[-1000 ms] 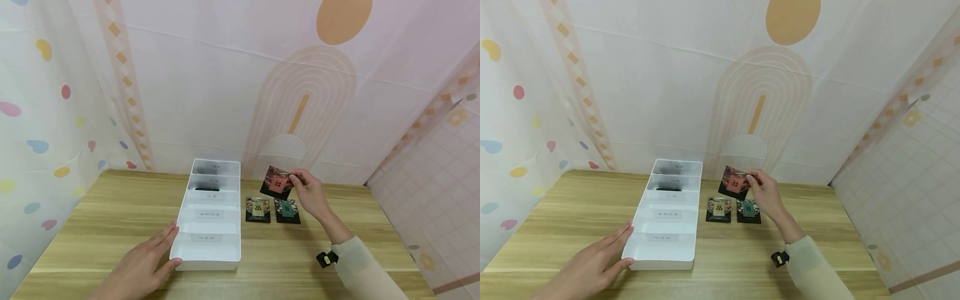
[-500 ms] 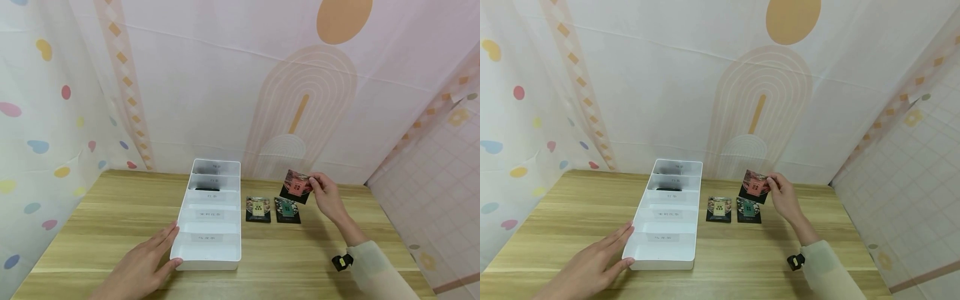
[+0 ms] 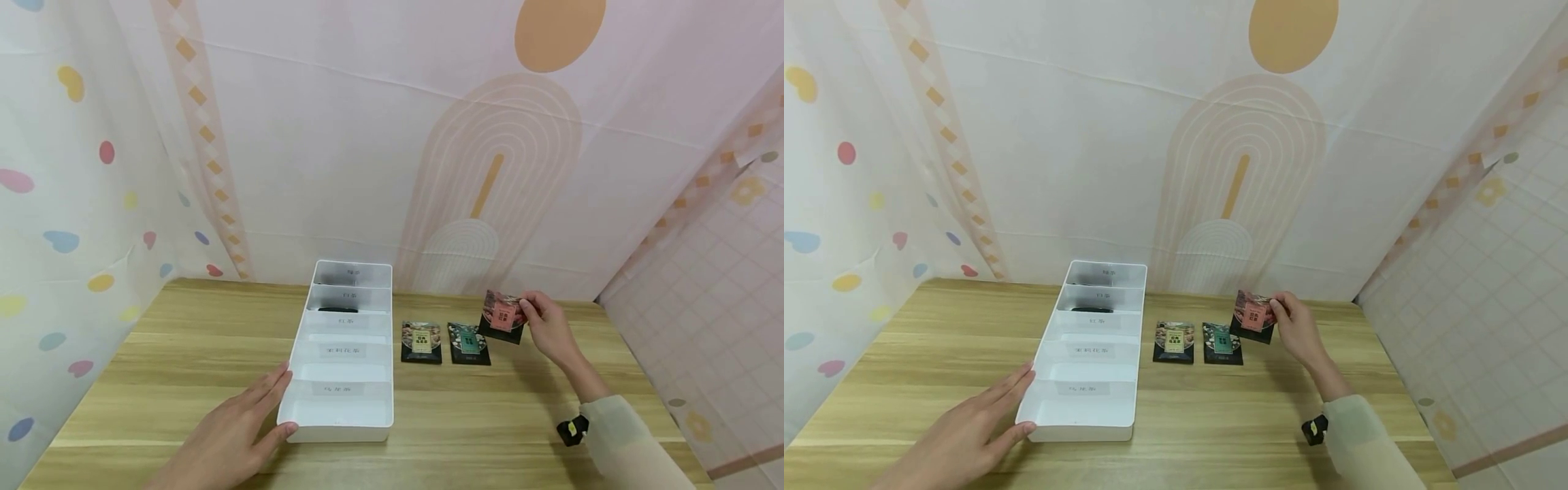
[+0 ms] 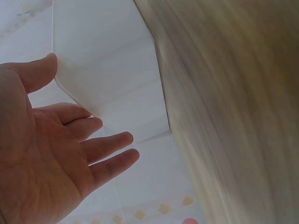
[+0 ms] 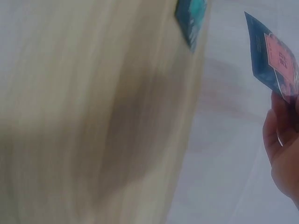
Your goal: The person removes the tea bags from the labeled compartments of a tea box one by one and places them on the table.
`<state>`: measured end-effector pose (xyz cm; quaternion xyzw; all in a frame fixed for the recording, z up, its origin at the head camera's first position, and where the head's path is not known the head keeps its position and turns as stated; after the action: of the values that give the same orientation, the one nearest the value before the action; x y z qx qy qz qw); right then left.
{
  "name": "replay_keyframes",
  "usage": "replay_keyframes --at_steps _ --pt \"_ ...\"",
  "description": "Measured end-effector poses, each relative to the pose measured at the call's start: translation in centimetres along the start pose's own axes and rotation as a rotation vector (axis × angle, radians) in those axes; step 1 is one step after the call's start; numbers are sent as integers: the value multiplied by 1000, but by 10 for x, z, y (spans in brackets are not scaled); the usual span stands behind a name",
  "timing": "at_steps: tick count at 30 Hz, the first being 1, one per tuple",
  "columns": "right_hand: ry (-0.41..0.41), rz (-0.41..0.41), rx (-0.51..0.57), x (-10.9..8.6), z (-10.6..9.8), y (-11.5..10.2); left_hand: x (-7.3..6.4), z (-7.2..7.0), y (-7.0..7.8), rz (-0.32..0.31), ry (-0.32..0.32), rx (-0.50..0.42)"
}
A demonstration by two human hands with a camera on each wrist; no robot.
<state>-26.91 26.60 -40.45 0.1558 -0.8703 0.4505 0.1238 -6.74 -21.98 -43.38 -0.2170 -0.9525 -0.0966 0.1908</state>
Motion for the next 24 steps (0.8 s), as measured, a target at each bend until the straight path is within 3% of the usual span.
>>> replay_keyframes --at_steps 13,24 --pt "-171 70 -7 0 -7 32 -1 -2 3 -4 4 -12" --pt "-268 162 -100 -1 -8 54 -1 -2 3 -12 -5 -23"
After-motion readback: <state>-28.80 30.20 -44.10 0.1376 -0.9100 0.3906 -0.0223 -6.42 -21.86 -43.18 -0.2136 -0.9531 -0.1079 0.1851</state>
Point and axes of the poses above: each hand's wrist, its own x-axis towards the middle knuckle, its own z-axis out of the palm, y = z × x, the point moved 3 cm from there along x, towards the middle knuckle, and after that the axes turned 4 degrees about x, right-handed, at the moved point
